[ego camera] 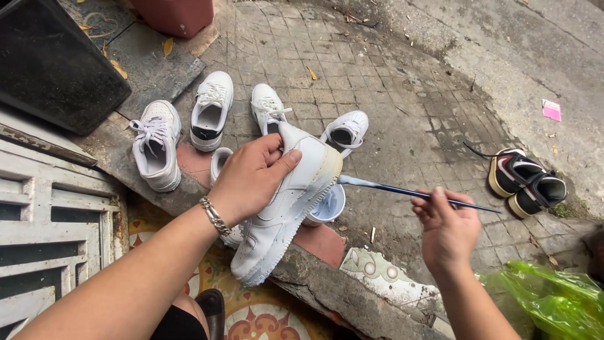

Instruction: Painting the soles of white sneakers with white paint to restore their appearance.

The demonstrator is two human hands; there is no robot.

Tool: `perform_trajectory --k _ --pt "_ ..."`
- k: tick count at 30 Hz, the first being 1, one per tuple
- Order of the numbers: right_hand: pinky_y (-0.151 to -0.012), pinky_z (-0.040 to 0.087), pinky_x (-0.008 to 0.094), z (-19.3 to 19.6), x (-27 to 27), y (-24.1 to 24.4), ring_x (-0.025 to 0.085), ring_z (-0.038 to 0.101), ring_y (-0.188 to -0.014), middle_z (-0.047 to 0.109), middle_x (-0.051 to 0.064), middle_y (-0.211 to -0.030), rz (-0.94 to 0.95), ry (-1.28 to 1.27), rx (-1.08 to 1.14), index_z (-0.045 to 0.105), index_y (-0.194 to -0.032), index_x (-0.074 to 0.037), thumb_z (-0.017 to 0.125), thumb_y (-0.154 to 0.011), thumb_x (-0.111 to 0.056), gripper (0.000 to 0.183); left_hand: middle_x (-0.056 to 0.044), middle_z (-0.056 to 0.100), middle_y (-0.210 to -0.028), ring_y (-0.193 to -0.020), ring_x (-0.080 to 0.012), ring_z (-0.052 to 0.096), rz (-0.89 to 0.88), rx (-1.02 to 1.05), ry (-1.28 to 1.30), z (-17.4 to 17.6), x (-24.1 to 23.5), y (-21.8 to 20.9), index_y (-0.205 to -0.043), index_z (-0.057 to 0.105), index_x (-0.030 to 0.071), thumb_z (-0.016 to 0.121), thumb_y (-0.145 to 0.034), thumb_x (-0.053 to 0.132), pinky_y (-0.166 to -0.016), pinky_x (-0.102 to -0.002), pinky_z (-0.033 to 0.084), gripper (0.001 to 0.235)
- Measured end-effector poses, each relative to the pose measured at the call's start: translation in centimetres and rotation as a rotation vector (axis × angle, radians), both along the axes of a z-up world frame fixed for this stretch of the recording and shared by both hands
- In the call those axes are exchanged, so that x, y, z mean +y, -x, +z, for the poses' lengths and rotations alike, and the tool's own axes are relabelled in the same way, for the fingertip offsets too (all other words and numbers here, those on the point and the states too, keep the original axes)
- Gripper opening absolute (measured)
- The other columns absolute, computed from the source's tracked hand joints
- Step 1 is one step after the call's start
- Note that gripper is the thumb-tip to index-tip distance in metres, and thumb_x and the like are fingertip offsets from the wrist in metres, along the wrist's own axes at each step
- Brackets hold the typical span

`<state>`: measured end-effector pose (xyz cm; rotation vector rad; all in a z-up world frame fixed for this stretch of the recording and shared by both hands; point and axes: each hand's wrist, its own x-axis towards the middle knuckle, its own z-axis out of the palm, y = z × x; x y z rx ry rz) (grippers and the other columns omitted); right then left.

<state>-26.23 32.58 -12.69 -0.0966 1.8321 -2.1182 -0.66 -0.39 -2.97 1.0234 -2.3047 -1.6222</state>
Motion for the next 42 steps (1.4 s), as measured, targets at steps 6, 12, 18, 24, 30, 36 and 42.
perform_trajectory --k 6,12,18,24,30,36,42 --pt "-0.091 0.077 0.036 3.9 3.0 -0.1 0.029 0.087 -0.094 0.087 0.027 -0.123 0.041 0.306 0.008 0.064 -0.13 -0.015 0.077 -0.127 -0.007 0.016 0.01 0.055 -0.065 -0.07 -0.0155 0.051 0.004 -0.122 0.081 0.1 1.4 1.5 -0.092 0.071 0.025 0.079 -0.119 0.054 -0.071 -0.038 0.039 0.041" --pt "-0.105 0.078 0.042 2.8 4.1 -0.7 0.041 0.087 -0.104 0.083 0.032 -0.135 0.126 0.362 0.182 0.056 -0.131 -0.019 0.076 -0.126 -0.005 0.025 0.008 0.092 -0.086 -0.078 -0.0062 0.07 -0.008 -0.036 -0.144 1.6 3.4 2.0 -0.11 0.093 0.023 0.079 -0.115 0.048 -0.071 -0.032 0.049 0.029" --pt "-0.105 0.084 0.048 3.9 5.6 -2.5 0.039 0.089 -0.119 0.08 0.034 -0.127 0.297 0.454 0.391 0.058 -0.123 -0.014 0.072 -0.125 0.002 0.021 0.002 0.087 -0.095 -0.083 -0.0092 0.07 0.088 0.139 -0.378 -0.1 3.8 1.9 -0.11 0.092 0.012 0.084 -0.117 0.031 -0.071 -0.03 0.052 0.022" --pt "-0.102 0.083 0.048 3.6 5.9 -2.2 0.04 0.088 -0.12 0.078 0.035 -0.124 0.244 0.385 0.445 0.055 -0.125 -0.016 0.072 -0.126 0.0 0.024 0.003 0.092 -0.1 -0.087 -0.0083 0.074 0.079 0.127 -0.364 0.8 4.4 1.8 -0.116 0.096 0.01 0.083 -0.116 0.031 -0.074 -0.03 0.056 0.025" --pt "-0.097 0.085 0.05 4.2 6.3 -3.8 0.04 0.088 -0.117 0.078 0.034 -0.119 0.275 0.405 0.492 0.054 -0.121 -0.014 0.074 -0.123 -0.001 0.024 0.002 0.095 -0.101 -0.087 -0.0082 0.076 0.054 0.097 -0.336 1.6 4.7 1.5 -0.117 0.097 0.012 0.082 -0.115 0.035 -0.074 -0.03 0.057 0.028" --pt "-0.103 0.084 0.05 4.5 5.9 -2.6 0.042 0.087 -0.118 0.077 0.036 -0.128 0.179 0.345 0.504 0.051 -0.126 -0.015 0.069 -0.128 0.003 0.025 0.004 0.086 -0.09 -0.077 -0.0069 0.068 0.024 0.155 -0.361 0.8 5.2 1.4 -0.109 0.093 0.01 0.083 -0.117 0.031 -0.065 -0.03 0.05 0.025" --pt "-0.082 0.086 0.041 5.2 6.4 -4.5 0.035 0.09 -0.108 0.079 0.03 -0.115 0.211 0.404 0.548 0.053 -0.124 -0.016 0.075 -0.125 -0.005 0.025 0.0 0.095 -0.1 -0.084 -0.0085 0.076 0.082 0.119 -0.383 2.5 5.3 1.3 -0.121 0.098 0.01 0.082 -0.115 0.032 -0.07 -0.03 0.056 0.028"
